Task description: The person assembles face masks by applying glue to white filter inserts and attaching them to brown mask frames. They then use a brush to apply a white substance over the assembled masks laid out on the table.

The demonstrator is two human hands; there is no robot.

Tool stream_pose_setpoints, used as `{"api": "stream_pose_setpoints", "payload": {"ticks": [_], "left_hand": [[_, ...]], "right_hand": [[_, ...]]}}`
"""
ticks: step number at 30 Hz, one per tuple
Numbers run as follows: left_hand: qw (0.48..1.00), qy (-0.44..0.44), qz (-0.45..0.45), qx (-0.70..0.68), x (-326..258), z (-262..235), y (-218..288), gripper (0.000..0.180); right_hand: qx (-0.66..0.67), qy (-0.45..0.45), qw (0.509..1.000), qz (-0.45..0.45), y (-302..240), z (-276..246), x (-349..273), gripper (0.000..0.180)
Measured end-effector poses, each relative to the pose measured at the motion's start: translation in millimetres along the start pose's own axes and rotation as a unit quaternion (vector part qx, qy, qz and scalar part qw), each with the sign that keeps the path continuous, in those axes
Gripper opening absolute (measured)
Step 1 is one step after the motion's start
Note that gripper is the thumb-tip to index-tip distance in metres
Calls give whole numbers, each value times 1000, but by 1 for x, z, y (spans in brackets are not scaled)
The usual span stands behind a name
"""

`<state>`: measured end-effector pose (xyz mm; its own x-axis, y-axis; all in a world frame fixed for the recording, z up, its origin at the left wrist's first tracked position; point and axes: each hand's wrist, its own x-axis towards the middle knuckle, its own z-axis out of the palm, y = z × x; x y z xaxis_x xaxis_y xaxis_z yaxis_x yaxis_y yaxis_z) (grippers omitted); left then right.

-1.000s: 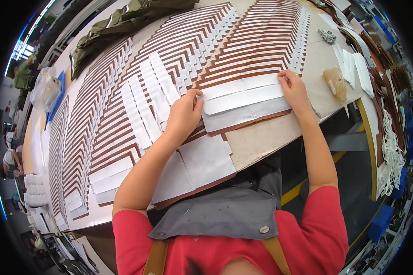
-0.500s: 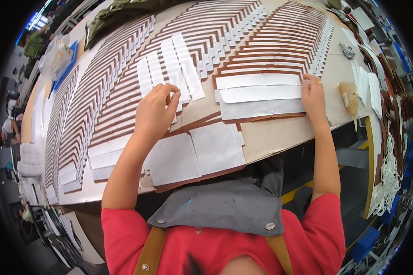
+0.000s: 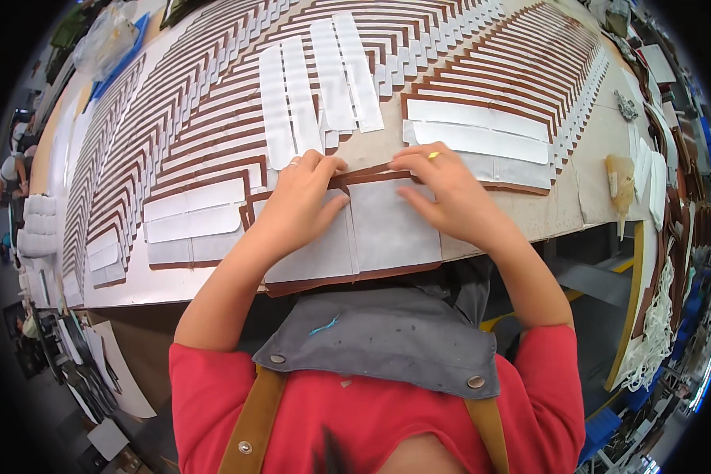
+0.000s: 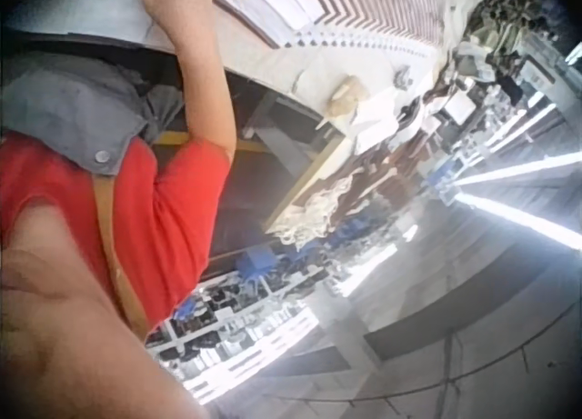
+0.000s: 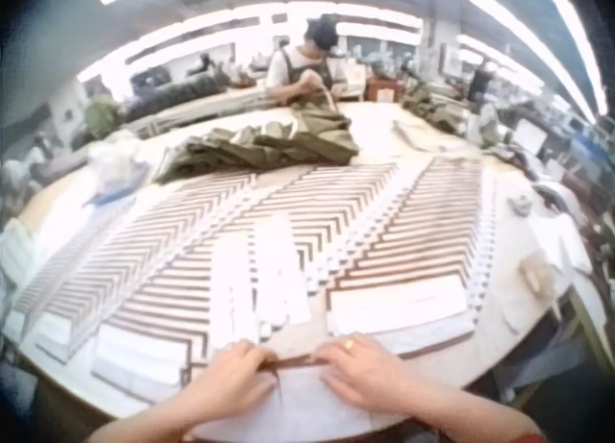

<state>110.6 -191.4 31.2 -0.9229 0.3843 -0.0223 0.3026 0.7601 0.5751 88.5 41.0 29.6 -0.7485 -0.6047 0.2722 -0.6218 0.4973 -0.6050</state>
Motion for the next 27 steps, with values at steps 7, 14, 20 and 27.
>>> {"api": "stream_pose_setpoints", "payload": {"ticks": [7,14,20,27], "left_hand": [[989,57,100,90,-1,-3,2,16],[996,-71,-51,-15,-39,-55,-4,14],[978,5,-94,-187,-44,-45,-11,15],[955,-41,-97,-278,24,-16,15,29]], "right_hand": [[-36,-72,995,-56,-13,25,28,30],[14,-126,992,-12,-35,-6,16,17],[176,-42,969,171,-4,-37,-20,15],[300,196,864,354,54,-81,-71,14]]}}
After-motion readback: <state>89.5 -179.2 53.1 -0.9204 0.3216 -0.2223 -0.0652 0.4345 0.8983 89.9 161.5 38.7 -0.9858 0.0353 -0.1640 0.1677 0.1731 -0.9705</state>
